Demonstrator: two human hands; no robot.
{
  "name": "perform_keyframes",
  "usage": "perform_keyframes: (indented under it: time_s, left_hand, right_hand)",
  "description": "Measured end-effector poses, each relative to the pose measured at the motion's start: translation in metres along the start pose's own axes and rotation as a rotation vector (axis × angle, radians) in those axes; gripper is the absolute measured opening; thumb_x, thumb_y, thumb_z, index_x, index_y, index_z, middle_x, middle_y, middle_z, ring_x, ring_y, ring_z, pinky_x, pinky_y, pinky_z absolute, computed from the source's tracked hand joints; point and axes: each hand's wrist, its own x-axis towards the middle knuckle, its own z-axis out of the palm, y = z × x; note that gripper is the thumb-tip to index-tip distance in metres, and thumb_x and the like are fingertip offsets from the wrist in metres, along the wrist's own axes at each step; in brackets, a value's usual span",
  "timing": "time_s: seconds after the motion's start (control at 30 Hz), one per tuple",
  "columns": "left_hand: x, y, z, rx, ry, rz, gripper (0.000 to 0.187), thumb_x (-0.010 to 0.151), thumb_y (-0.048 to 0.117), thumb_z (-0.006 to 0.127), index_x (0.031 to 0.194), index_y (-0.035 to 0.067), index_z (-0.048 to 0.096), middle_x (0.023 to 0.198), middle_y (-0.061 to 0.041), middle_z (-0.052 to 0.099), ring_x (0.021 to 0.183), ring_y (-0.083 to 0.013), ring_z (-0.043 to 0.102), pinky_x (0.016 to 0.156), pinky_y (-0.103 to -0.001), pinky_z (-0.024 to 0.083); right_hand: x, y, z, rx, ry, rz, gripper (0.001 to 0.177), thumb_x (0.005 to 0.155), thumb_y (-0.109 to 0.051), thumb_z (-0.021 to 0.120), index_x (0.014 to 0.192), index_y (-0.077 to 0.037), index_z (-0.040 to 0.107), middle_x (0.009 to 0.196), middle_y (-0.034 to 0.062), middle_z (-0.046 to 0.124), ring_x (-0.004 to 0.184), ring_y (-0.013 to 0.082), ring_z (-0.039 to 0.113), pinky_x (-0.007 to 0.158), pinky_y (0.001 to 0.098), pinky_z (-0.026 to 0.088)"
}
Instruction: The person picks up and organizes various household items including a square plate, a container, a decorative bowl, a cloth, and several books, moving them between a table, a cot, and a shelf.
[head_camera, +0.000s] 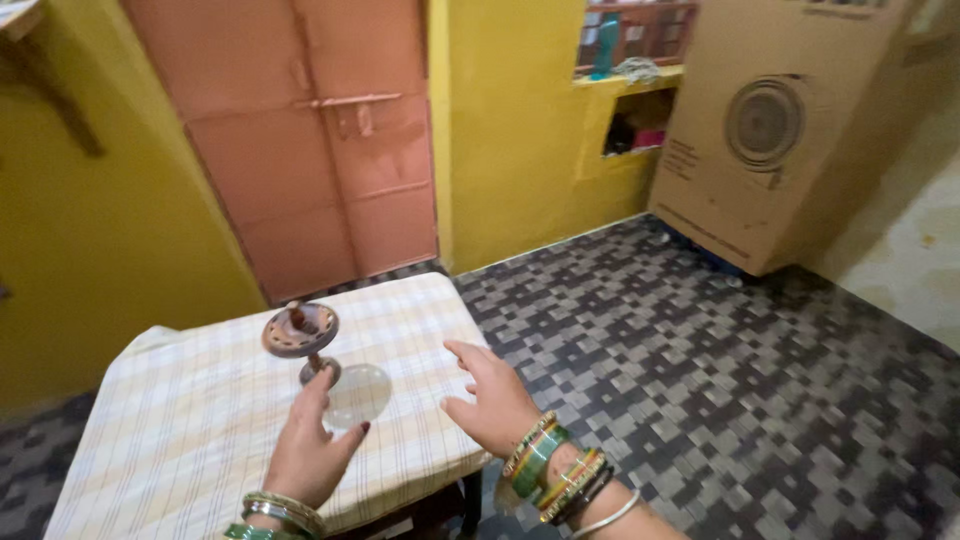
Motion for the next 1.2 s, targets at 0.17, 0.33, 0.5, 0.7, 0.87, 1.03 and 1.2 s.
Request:
perform_keyframes:
  time_s: [0.17, 0.33, 0.5, 0.7, 0.87, 1.03, 1.2]
  left_hand:
    - [0.024, -0.009, -0.018, -0.062, 0.146, 0.032, 0.095, 0.078, 0.021, 0.083, 0.158, 0.013, 0.033, 0.155, -0.01, 0.042, 0.136, -0.0283, 0.052, 0.096, -0.043, 0.058]
    - [0.042, -0.006, -0.021, -0.066, 0.205, -0.017, 0.092, 0.079, 0.022, 0.083, 0.154, 0.011, 0.032, 0.153, -0.013, 0.044, 0.134, -0.0294, 0.054, 0.094, -0.043, 0.058]
    - [0.055, -0.003, -0.02, -0.1, 0.26, -0.054, 0.091, 0.077, 0.02, 0.083, 0.154, 0.012, 0.033, 0.151, -0.012, 0.046, 0.134, -0.0281, 0.053, 0.092, -0.042, 0.057]
    - [0.089, -0.017, -0.026, 0.075, 0.436, 0.107, 0.086, 0.073, 0.022, 0.085, 0.144, -0.002, 0.043, 0.145, -0.021, 0.05, 0.133, -0.0355, 0.05, 0.109, -0.044, 0.042]
    - [0.129, -0.032, -0.035, 0.087, 0.44, 0.111, 0.085, 0.072, 0.024, 0.083, 0.143, -0.004, 0.046, 0.144, -0.023, 0.053, 0.134, -0.0377, 0.05, 0.113, -0.042, 0.04]
    - [0.165, -0.052, -0.045, 0.174, 0.338, 0.061, 0.098, 0.066, 0.032, 0.089, 0.146, -0.001, 0.043, 0.15, -0.023, 0.046, 0.14, -0.0368, 0.043, 0.116, -0.041, 0.034]
    - [0.195, -0.081, -0.038, 0.264, 0.198, 0.03, 0.111, 0.063, 0.042, 0.095, 0.15, 0.001, 0.041, 0.154, -0.024, 0.038, 0.145, -0.0356, 0.036, 0.119, -0.038, 0.031]
  right_hand:
    - [0.053, -0.002, 0.014, 0.071, -0.04, -0.078, 0.067, 0.079, -0.016, 0.073, 0.142, -0.006, 0.054, 0.134, 0.0127, 0.063, 0.122, 0.0237, 0.064, 0.094, 0.0356, 0.058]
    - [0.085, 0.001, 0.021, 0.129, -0.135, -0.088, 0.066, 0.079, -0.014, 0.073, 0.141, -0.006, 0.053, 0.135, 0.0119, 0.063, 0.125, 0.0229, 0.064, 0.095, 0.0354, 0.058]
    - [0.111, 0.001, 0.03, 0.124, -0.174, -0.09, 0.065, 0.079, -0.015, 0.075, 0.14, -0.006, 0.055, 0.133, 0.0121, 0.065, 0.122, 0.0234, 0.065, 0.094, 0.0352, 0.058]
    - [0.133, -0.006, 0.046, 0.017, -0.223, -0.097, 0.066, 0.079, -0.019, 0.074, 0.14, -0.006, 0.053, 0.138, 0.0136, 0.059, 0.119, 0.0266, 0.065, 0.091, 0.0366, 0.059]
    - [0.159, -0.007, 0.07, -0.071, -0.145, -0.21, 0.067, 0.079, -0.021, 0.075, 0.14, -0.003, 0.054, 0.136, 0.019, 0.06, 0.124, 0.0358, 0.06, 0.101, 0.0407, 0.051]
    - [0.186, -0.007, 0.106, -0.129, -0.136, -0.26, 0.074, 0.076, -0.016, 0.076, 0.143, 0.0, 0.048, 0.143, 0.0243, 0.052, 0.134, 0.0406, 0.05, 0.113, 0.0418, 0.041]
    - [0.206, 0.0, 0.147, -0.22, -0.155, -0.209, 0.083, 0.073, -0.014, 0.079, 0.146, -0.001, 0.042, 0.15, 0.0288, 0.04, 0.138, 0.0444, 0.042, 0.114, 0.0411, 0.039]
